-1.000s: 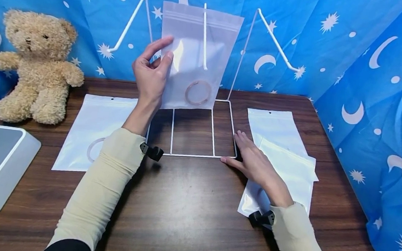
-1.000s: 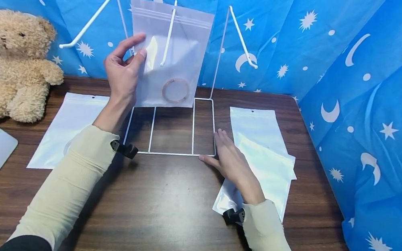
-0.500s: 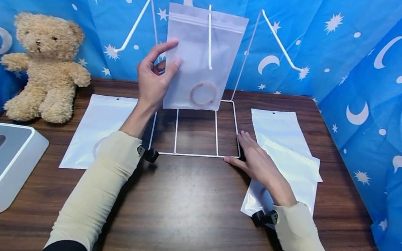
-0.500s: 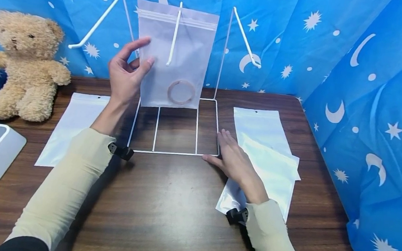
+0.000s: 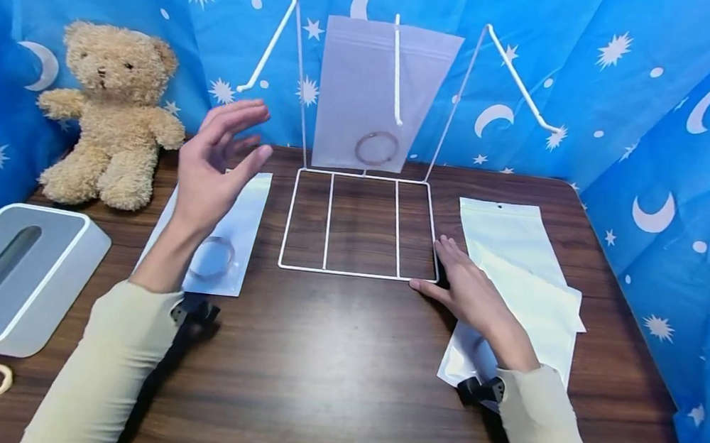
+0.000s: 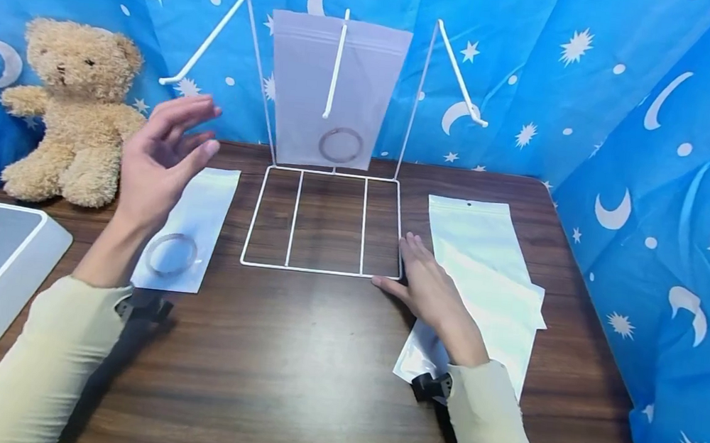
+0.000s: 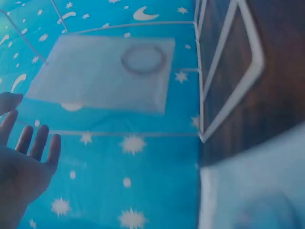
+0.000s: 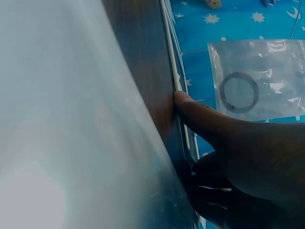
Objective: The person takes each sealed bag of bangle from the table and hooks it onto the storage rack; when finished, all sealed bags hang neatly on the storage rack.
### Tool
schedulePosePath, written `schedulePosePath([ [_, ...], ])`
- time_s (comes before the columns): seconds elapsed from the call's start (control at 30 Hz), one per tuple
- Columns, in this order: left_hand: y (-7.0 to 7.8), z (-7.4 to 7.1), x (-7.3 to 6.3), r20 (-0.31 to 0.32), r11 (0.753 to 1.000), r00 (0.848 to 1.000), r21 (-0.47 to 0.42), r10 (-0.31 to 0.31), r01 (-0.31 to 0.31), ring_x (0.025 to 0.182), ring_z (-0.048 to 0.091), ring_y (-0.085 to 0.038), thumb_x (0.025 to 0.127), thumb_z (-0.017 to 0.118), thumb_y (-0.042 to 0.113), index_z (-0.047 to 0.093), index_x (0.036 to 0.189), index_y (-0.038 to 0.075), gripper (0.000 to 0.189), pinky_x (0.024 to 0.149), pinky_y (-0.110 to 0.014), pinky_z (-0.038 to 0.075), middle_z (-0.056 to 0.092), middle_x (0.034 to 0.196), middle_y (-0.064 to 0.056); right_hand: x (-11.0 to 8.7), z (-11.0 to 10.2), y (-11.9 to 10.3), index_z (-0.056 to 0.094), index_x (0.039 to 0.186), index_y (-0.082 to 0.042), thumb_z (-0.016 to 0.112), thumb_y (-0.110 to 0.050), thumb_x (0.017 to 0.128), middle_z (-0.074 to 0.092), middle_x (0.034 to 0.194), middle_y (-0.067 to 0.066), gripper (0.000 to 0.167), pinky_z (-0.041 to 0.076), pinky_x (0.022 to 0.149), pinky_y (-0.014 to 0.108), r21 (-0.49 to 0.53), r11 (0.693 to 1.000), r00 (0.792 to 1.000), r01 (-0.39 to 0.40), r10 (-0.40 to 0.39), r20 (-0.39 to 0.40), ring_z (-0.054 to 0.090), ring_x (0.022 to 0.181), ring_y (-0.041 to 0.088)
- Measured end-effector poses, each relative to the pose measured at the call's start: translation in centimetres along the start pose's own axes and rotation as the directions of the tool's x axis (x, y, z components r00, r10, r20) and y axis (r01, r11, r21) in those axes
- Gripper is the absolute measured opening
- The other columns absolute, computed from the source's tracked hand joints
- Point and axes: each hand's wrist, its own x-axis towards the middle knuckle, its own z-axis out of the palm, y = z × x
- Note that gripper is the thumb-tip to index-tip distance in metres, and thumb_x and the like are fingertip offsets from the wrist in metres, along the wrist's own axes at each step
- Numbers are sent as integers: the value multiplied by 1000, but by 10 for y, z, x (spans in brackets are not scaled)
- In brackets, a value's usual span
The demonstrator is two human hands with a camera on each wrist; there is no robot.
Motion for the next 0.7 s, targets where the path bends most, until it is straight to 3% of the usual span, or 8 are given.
schedulePosePath([
  [0.1,6,-15,-17,-51,993,992,-20,-114,113,114,54,-43,85,63,-16,58,121,-17,37,94,-39,48,55,125,-29,0,0,0,29,151,3,63,-57,90,21,158,22,92,25,111,56,-3,1000,1000,-3,3,-1,17,146,36],
  [0.2,11,-31,-32,-96,969,964,-8,-246,246,113,57,-38,87,64,-12,61,123,-12,35,91,-32,48,59,123,-25,0,0,0,29,151,3,62,-58,90,21,158,22,93,24,111,56,-4,1000,1000,-4,4,0,17,146,36],
  [0.27,13,-39,-38,-121,940,936,54,-330,338,111,60,-32,90,65,-7,63,124,-6,34,89,-28,48,62,122,-21,0,-1,1,29,152,3,62,-58,90,20,158,22,93,24,111,56,-2,1000,1000,-7,7,0,17,146,36],
  [0.33,14,-48,-42,-138,890,910,195,-391,412,109,61,-27,92,65,1,64,124,-1,32,88,-26,49,63,121,-17,0,-1,2,28,152,3,62,-57,90,20,159,21,93,25,111,56,-2,1000,1000,-8,8,-2,16,146,35],
  [0.4,12,-55,-43,-151,798,877,367,-455,478,107,62,-23,95,64,10,65,124,4,30,86,-26,49,65,119,-12,-1,-2,2,28,152,3,63,-56,90,19,159,20,92,25,111,56,-4,1000,1000,-9,9,-5,16,146,35],
  [0.5,4,-67,-47,-168,601,823,607,-543,520,105,63,-25,96,61,18,66,123,6,30,86,-33,48,66,118,-12,-1,-2,2,27,152,3,63,-56,90,20,159,21,93,25,111,56,-8,1000,1000,-10,10,-5,17,146,35],
  [0.6,-7,-79,-54,-178,416,765,751,-619,512,109,59,-38,96,59,21,63,125,2,35,88,-50,43,63,121,-22,0,-1,2,28,152,3,62,-58,90,20,158,22,93,24,111,56,-7,1000,1000,-11,11,0,17,145,37],
  [0.7,-17,-88,-63,-197,282,708,819,-679,499,116,49,-49,96,60,24,59,128,-3,42,90,-62,36,55,127,-31,0,1,1,28,152,4,61,-59,89,20,158,23,94,25,111,57,-4,1000,1000,-15,15,7,17,145,38],
])
